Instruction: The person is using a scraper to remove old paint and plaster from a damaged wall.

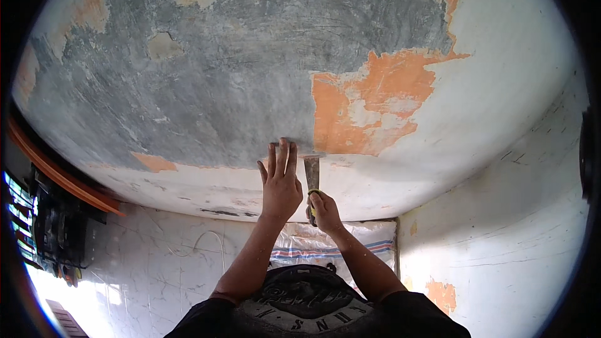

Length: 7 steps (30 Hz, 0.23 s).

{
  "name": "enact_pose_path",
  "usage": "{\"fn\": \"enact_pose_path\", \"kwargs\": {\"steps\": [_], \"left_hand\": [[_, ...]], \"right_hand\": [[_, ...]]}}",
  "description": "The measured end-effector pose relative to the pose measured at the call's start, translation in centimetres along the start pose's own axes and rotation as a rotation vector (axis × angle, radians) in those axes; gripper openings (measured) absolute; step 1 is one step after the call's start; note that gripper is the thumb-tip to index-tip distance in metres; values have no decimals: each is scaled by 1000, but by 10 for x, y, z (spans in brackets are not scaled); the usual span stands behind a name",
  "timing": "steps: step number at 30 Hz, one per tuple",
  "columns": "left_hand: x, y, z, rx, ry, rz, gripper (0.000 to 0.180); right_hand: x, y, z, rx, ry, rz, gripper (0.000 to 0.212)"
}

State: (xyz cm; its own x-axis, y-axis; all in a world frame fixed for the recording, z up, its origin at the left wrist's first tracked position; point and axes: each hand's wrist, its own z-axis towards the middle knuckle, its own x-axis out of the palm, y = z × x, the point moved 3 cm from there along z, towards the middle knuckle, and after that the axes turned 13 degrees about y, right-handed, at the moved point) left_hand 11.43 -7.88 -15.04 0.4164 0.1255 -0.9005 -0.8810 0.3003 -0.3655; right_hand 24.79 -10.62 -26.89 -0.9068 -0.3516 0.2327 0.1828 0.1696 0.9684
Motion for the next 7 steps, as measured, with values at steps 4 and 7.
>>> {"fn": "enact_pose_path", "kwargs": {"steps": [4,7], "left_hand": [[-1,3,-3,10,11,20,74],[-1,3,-2,-4,19,18,74]], "right_hand": [[20,59,10,-136,1,13,32],[16,101,19,-193,7,-111,30]]}}
